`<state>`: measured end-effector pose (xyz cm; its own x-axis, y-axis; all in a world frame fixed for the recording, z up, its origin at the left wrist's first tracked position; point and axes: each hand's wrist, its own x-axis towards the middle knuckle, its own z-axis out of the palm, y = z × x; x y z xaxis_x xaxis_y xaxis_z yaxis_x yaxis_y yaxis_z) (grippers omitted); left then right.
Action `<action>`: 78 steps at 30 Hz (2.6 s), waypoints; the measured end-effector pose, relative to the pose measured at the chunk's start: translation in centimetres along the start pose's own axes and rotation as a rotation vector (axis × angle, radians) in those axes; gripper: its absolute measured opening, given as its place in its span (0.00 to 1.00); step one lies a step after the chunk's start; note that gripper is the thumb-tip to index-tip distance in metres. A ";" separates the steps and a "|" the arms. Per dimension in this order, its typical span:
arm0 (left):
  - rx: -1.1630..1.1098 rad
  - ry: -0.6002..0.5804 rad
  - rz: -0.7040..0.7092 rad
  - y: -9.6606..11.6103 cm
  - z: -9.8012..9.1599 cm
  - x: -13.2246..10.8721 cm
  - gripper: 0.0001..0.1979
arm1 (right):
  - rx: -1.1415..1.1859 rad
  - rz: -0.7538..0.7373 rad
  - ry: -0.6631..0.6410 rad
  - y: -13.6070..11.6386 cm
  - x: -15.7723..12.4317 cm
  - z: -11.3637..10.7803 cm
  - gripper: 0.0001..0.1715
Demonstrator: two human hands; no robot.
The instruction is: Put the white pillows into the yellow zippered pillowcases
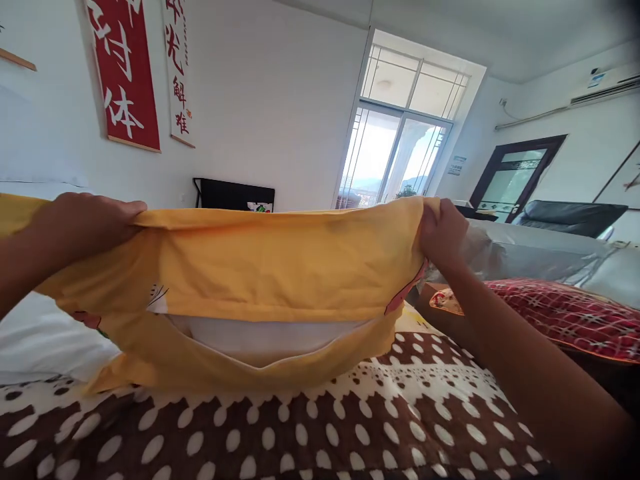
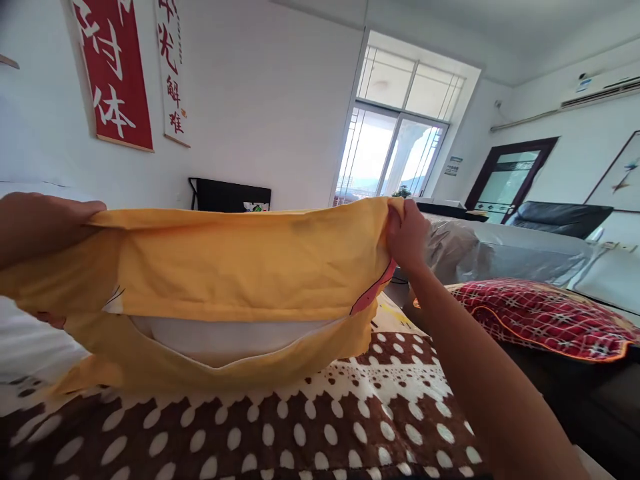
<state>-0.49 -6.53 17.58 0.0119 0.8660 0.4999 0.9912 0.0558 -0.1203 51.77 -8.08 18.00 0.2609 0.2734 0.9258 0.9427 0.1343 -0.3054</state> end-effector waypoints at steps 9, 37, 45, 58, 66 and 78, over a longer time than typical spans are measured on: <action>-0.072 -0.227 0.050 -1.0 1.7 1.3 0.21 | 0.228 0.115 -0.017 0.9 -2.7 6.2 0.17; -1.229 -0.002 0.735 35.4 -6.4 1.3 0.23 | 1.154 0.475 -0.605 2.8 -8.2 1.0 0.24; -0.508 0.158 0.469 36.4 -8.1 0.7 0.10 | 0.829 0.317 -0.396 1.1 -9.5 2.0 0.21; -0.431 0.431 0.587 34.0 -7.0 2.6 0.24 | 1.258 0.398 -0.795 3.6 -10.0 5.1 0.21; -0.891 0.489 0.538 32.1 -8.1 3.7 0.20 | 1.248 0.364 -0.974 1.7 -12.4 4.8 0.19; -0.883 0.482 0.546 30.3 -7.8 3.9 0.28 | 0.932 0.260 -1.070 6.7 -14.1 4.9 0.29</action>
<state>30.65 -5.29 22.56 0.3298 0.3763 0.8658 0.5825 -0.8029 0.1270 53.39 -6.35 1.81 -0.2714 0.8997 0.3419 0.3087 0.4178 -0.8545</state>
